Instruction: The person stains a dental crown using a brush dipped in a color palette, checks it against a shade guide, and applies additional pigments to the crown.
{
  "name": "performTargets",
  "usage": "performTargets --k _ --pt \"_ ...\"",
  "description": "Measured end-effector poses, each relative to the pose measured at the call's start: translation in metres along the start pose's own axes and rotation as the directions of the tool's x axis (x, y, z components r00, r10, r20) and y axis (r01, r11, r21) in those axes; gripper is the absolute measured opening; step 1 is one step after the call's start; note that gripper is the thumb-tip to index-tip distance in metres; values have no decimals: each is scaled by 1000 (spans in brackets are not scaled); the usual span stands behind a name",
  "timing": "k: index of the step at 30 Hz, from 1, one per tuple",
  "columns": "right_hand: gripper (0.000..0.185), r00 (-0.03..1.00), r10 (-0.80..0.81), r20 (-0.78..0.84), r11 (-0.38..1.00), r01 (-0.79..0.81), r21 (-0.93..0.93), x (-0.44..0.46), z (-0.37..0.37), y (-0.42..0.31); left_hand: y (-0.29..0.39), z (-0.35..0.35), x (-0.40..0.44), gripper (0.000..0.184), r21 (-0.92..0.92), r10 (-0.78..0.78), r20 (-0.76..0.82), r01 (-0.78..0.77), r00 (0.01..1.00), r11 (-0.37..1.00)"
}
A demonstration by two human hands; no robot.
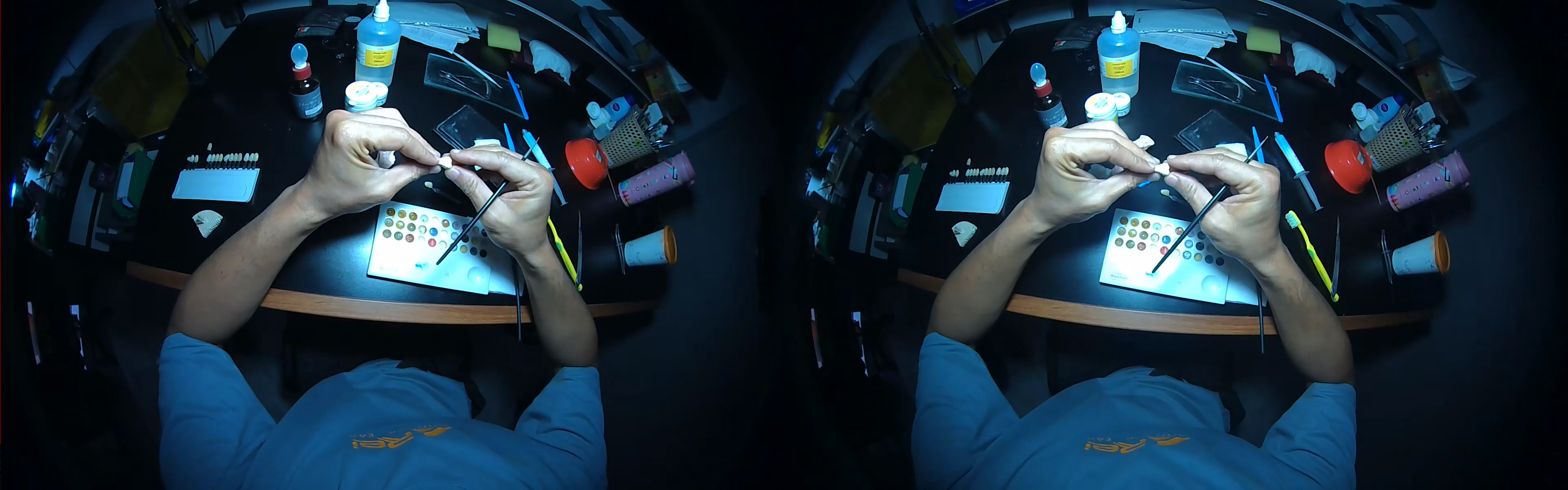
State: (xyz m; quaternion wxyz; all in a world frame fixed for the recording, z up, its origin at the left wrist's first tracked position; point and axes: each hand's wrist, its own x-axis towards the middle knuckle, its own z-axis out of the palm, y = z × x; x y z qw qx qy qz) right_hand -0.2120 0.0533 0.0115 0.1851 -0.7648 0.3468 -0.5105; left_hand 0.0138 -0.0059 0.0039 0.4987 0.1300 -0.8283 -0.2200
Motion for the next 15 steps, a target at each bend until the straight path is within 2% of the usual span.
performTargets --k 5,8,12,14,15 --pt "17 999 35 29 999 -36 36 -1 -3 3 -1 0 0 13 -14 9 -6 -9 1000 1000" --pt "20 1000 13 19 1000 -13 -27 8 -22 2 -1 0 1 13 27 -12 1 12 1000 1000" --pt "21 973 212 -89 974 -218 -62 14 -60 13 2 0 2 13 47 -56 -49 58 997 997" --pt "20 942 310 -127 921 -330 -205 15 -78 24 0 -1 1 13 57 -70 -50 73 996 996" --pt "23 912 369 -179 889 -402 -217 16 -80 24 0 -1 1 14 65 -76 -51 80 996 995"
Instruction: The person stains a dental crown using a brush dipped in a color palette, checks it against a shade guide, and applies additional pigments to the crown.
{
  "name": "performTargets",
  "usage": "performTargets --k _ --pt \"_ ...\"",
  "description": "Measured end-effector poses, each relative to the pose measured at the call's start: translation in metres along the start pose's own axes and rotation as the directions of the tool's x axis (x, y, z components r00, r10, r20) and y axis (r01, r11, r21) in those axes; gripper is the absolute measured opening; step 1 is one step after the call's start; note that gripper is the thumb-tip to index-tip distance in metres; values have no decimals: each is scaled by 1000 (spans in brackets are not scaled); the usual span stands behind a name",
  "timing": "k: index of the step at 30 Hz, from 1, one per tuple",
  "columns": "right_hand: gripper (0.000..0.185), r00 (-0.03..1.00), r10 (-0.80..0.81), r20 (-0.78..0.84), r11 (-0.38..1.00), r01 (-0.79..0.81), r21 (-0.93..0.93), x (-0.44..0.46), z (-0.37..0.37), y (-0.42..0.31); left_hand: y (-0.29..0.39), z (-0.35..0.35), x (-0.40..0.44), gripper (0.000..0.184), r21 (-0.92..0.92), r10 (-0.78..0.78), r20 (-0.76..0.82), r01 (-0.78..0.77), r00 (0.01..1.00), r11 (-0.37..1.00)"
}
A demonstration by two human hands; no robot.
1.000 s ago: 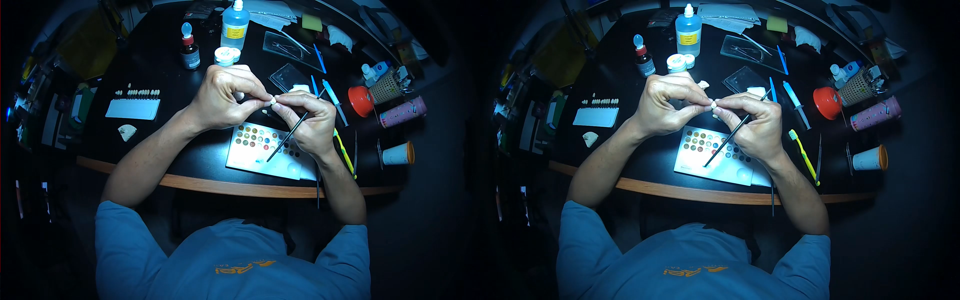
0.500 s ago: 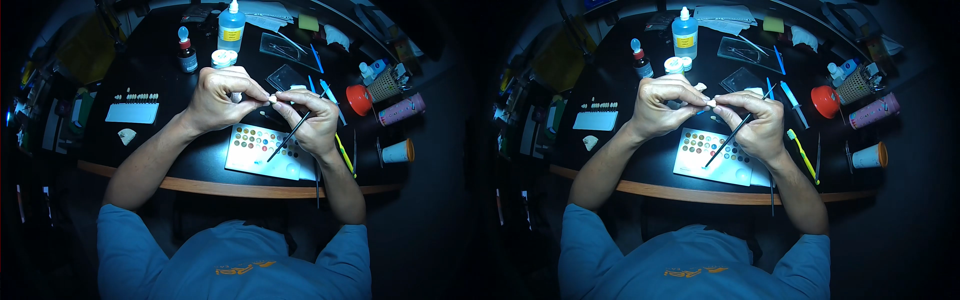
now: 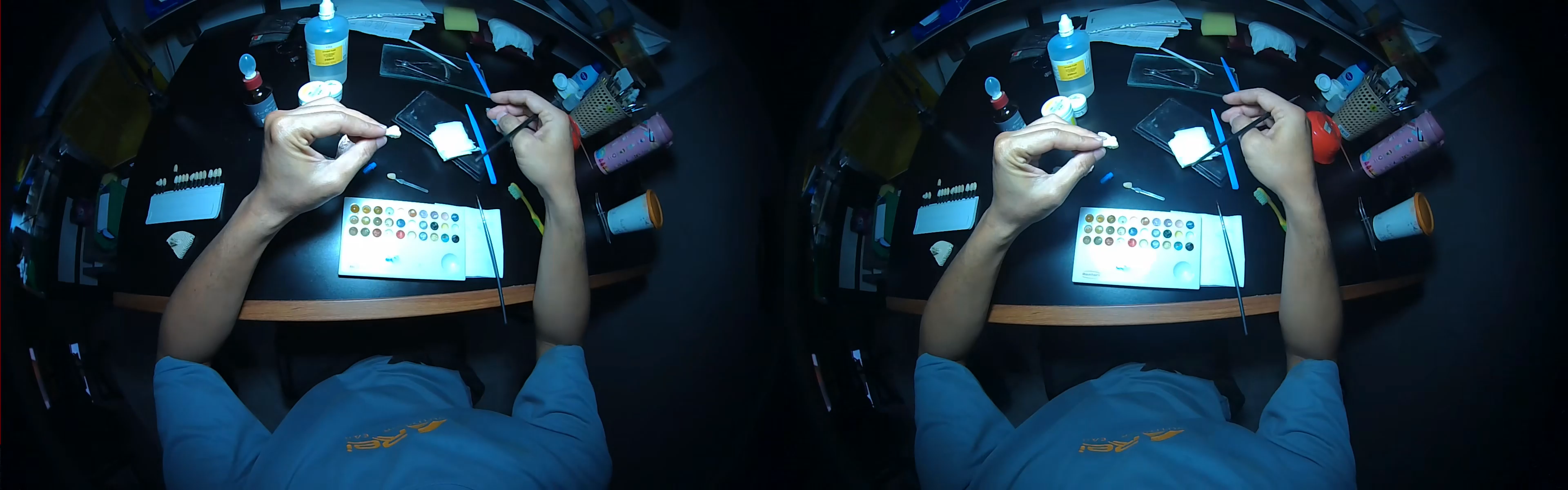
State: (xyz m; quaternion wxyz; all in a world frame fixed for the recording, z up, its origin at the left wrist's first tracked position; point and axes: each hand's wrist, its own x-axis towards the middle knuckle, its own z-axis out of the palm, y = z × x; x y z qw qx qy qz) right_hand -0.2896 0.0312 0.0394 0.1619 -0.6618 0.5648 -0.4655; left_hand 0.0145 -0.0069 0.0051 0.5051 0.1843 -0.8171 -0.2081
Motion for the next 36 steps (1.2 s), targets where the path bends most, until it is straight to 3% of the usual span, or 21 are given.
performTargets --k 3,4,7,8,11,16,36 --pt "28 991 135 21 961 -126 -245 6 -6 18 2 0 0 13 3 -58 2 58 998 998" --pt "27 998 60 16 966 -54 -254 7 -3 30 1 0 0 12 5 -46 2 46 999 999" --pt "20 991 87 99 958 -56 -283 9 8 27 -2 4 1 7 4 7 -52 -6 999 1000" --pt "16 973 194 127 921 -136 -366 10 7 17 -2 4 0 7 4 -16 -32 16 999 1000" --pt "19 975 132 178 851 -19 -525 17 16 28 1 -1 1 9 10 -63 1 63 998 998" --pt "23 958 203 205 663 19 -748 19 29 15 2 -1 0 8 12 -64 5 64 998 998" --pt "40 963 134 235 634 99 -767 11 34 11 1 0 1 5 28 -14 12 13 1000 1000"
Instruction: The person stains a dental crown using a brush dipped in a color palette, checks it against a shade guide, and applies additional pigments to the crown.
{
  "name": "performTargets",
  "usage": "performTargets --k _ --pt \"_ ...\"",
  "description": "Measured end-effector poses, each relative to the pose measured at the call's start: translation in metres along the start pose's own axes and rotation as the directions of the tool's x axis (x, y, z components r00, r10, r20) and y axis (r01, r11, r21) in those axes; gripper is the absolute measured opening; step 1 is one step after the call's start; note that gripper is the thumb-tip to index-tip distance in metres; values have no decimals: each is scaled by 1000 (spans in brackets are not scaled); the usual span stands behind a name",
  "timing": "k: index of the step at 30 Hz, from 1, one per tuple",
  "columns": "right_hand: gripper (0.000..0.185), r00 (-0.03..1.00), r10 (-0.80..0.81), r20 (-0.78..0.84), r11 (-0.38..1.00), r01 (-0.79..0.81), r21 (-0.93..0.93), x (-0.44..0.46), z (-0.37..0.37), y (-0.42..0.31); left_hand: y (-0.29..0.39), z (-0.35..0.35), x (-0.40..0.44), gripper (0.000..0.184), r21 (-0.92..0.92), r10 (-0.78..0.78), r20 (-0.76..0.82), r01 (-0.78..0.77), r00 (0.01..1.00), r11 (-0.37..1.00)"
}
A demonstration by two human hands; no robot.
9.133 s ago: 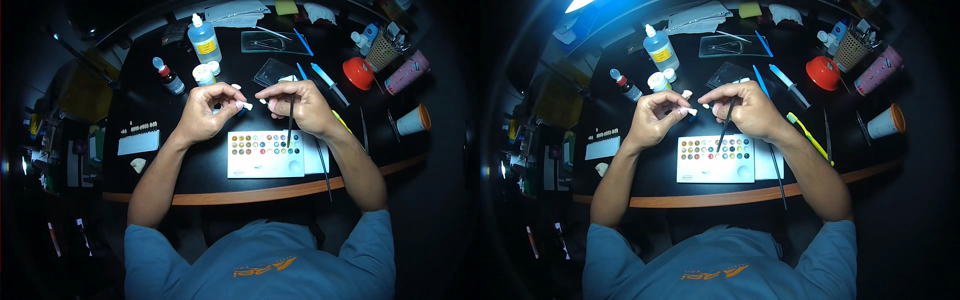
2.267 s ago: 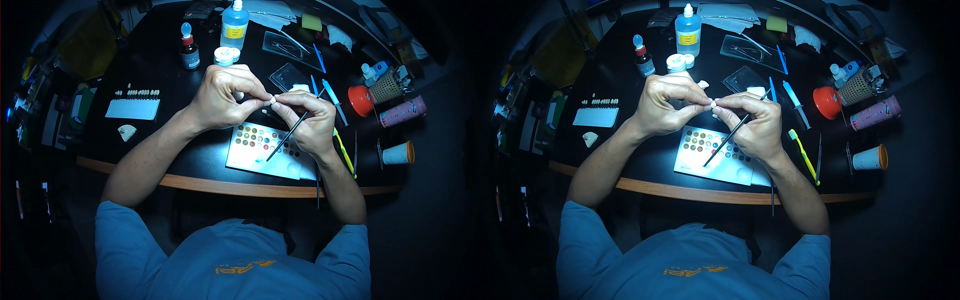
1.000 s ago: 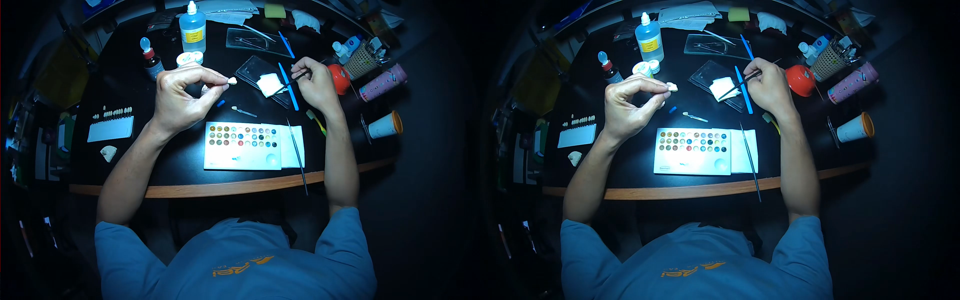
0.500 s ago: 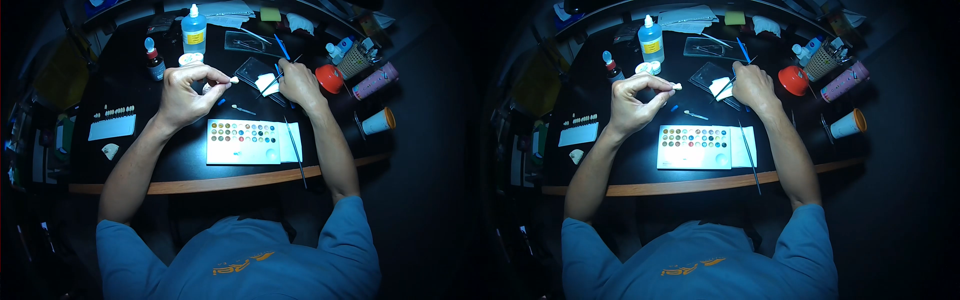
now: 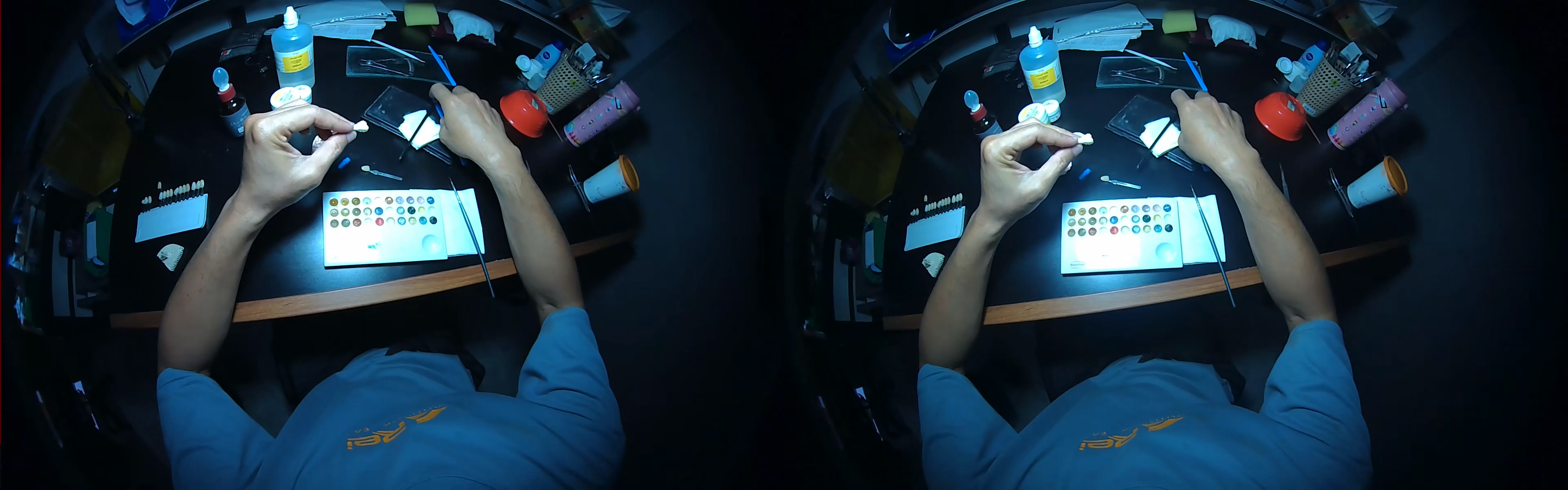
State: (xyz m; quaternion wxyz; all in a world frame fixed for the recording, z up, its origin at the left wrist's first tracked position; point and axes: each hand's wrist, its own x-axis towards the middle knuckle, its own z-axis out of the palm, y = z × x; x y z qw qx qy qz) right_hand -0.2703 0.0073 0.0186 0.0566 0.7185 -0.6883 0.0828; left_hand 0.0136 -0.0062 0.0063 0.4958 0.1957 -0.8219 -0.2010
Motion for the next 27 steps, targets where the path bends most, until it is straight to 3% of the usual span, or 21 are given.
performTargets --k 2,8,11,12,17,19,21,25,27 --pt "41 1000 -3 0 1000 3 -4 -2 1 -2 3 -2 -1 8 -8 -55 30 55 998 998" --pt "39 999 28 -21 1000 -28 -8 -5 5 -4 -1 0 1 5 4 22 -35 -22 999 1000" --pt "36 985 -34 -172 995 49 85 -8 3 18 1 -2 1 7 1 -20 2 20 1000 1000" --pt "37 989 42 -139 982 -15 189 -8 -10 26 1 -3 -1 9 -3 -42 21 42 999 999" --pt "20 896 299 -329 917 -174 360 -47 -62 78 6 -3 2 10 -19 -28 -2 28 1000 999" --pt "13 876 418 -240 876 -319 361 -70 -70 94 4 -1 3 9 -7 26 -22 -26 999 1000" --pt "12 904 400 -152 889 -342 306 -91 -64 110 5 1 2 9 -17 24 -17 -24 1000 1000" --pt "20 857 504 106 843 -515 158 -122 -48 118 7 6 2 8 2 49 -22 -49 999 999" --pt "18 839 529 129 835 -542 97 -128 -37 118 10 7 2 8 23 69 -30 -69 997 997"
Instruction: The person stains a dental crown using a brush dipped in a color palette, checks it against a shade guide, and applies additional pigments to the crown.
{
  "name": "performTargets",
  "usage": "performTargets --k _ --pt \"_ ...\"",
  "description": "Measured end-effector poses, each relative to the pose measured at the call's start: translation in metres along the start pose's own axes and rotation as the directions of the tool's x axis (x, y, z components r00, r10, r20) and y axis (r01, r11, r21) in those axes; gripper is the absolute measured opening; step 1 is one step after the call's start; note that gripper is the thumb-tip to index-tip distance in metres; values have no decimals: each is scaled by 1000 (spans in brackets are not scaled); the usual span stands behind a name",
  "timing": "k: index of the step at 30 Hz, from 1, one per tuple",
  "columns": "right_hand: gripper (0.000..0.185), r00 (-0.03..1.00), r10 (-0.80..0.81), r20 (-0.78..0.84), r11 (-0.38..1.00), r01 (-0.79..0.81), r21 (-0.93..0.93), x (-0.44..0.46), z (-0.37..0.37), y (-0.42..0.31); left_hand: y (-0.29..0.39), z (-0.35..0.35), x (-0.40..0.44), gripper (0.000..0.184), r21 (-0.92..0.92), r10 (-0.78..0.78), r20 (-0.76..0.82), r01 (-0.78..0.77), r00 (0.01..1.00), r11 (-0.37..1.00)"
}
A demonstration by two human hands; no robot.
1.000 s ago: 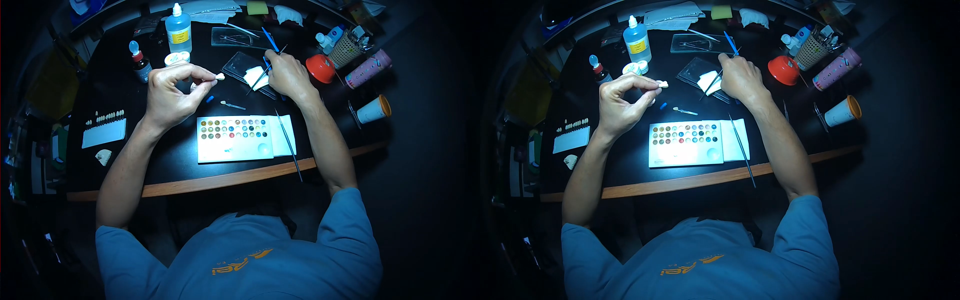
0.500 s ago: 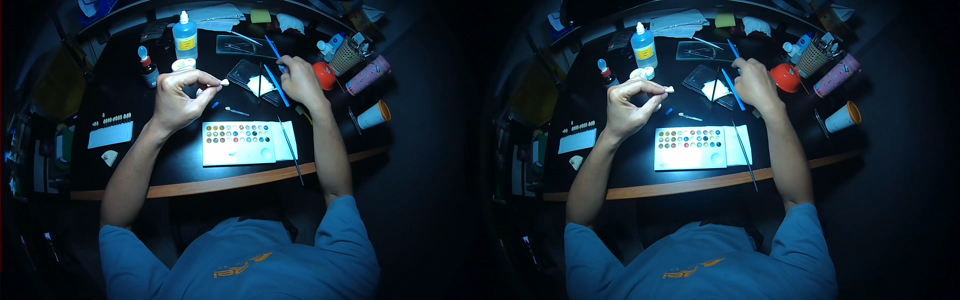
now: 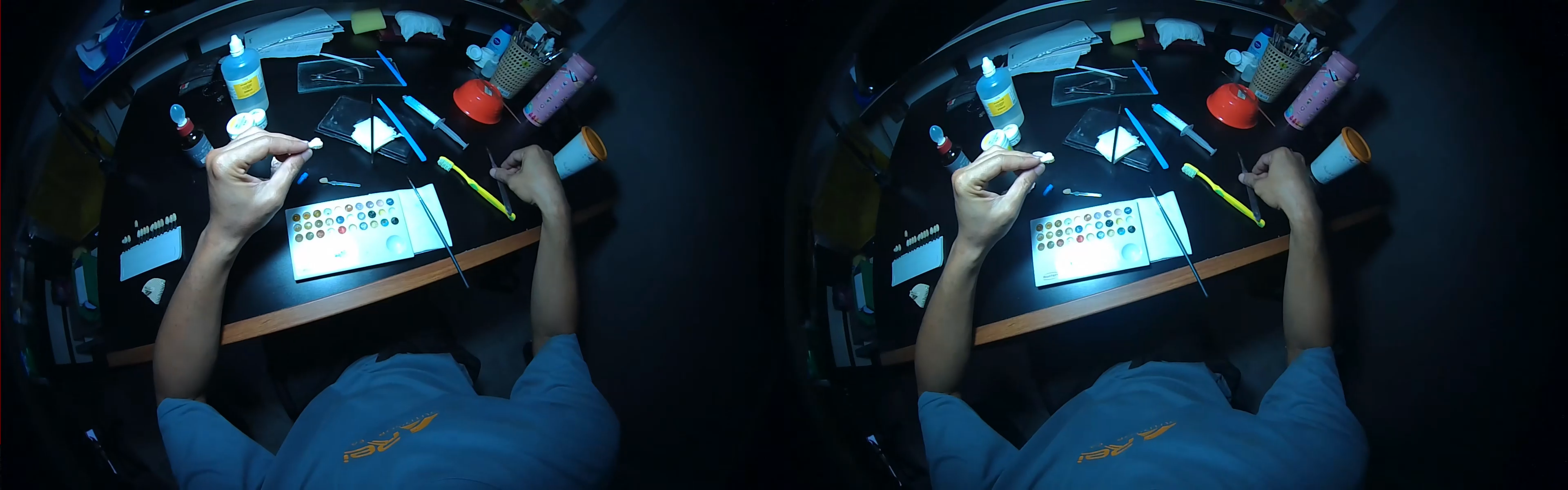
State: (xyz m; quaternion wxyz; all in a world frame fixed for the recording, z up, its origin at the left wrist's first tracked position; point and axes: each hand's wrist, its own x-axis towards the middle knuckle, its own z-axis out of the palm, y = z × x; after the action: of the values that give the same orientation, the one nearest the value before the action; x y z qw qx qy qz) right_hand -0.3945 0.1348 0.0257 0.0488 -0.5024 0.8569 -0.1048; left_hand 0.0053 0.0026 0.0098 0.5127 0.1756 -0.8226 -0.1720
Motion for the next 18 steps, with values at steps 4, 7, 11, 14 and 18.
performTargets --k 4,7,11,14,18 --pt "14 993 -43 -112 999 40 -35 -8 3 -6 8 0 -3 9 -32 -113 16 114 993 993" --pt "19 997 14 -71 998 -18 -58 -8 0 -14 12 0 -5 7 -53 -162 -15 161 987 986" --pt "27 957 -122 -262 986 148 80 1 14 5 15 3 -6 6 -181 -235 -93 216 967 959" --pt "15 969 -102 -225 884 192 426 18 15 26 14 5 -3 4 -211 -198 -145 166 969 963" --pt "17 988 -116 -103 348 137 928 9 -17 -9 15 5 -3 5 -252 -228 -147 186 963 950"
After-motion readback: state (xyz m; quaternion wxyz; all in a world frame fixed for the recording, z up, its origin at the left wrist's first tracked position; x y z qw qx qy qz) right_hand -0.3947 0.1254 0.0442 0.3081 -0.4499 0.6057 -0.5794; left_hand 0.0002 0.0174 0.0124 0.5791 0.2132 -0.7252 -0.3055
